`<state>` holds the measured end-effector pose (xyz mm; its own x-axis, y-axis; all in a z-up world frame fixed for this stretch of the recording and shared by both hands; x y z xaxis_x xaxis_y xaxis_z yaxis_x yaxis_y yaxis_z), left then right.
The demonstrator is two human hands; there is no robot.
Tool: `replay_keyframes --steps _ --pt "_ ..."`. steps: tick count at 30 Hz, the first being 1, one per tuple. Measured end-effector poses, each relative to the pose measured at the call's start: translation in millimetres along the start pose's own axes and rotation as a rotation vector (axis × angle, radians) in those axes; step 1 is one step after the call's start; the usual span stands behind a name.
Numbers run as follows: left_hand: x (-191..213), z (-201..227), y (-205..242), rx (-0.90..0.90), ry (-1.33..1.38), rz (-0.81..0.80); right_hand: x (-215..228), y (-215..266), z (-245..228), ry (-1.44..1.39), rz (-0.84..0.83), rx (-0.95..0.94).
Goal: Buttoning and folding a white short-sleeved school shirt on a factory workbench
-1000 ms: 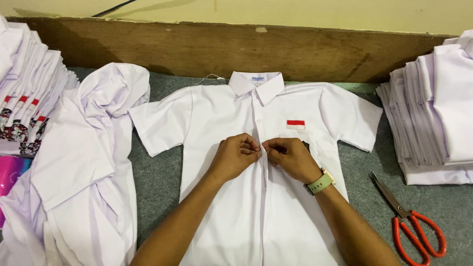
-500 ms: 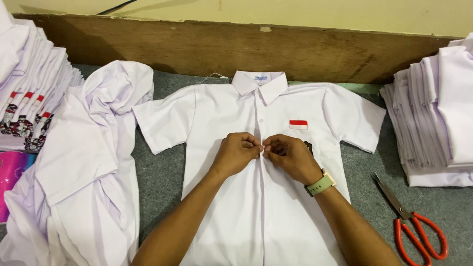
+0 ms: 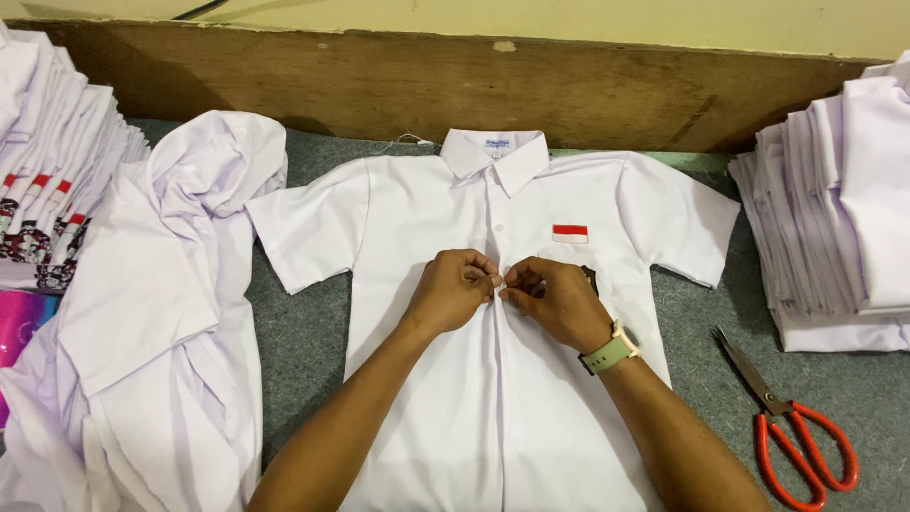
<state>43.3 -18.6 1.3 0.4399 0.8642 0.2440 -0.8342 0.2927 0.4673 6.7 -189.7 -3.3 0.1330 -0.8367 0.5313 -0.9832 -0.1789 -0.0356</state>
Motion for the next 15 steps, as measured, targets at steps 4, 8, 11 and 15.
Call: replay_keyframes --steps 4,8,11,15 --pt "-0.8 3.8 0.7 0.018 0.045 -0.019 3.4 -0.6 -7.5 0.042 0.0 0.032" --pt "0.0 1.1 0.2 0.01 0.022 -0.018 2.1 -0.6 -8.9 0.078 0.007 0.065" --pt "3.6 3.5 2.9 0.014 0.006 -0.03 1.0 -0.6 -13.9 0.155 0.0 0.165" --pt "7.8 6.5 5.5 0.052 -0.024 -0.05 -1.9 0.4 -5.4 0.171 0.005 0.167"
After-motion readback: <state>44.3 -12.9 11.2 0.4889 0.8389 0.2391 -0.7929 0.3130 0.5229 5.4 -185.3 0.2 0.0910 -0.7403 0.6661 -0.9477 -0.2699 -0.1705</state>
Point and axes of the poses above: each hand's wrist, its own y-axis away from the middle knuckle, its own x-axis out of the back of the hand, z = x × y, the point moved 4 cm from there along -y, towards the middle knuckle, and after that the axes turned 11 degrees about x, right-handed, at the moved point
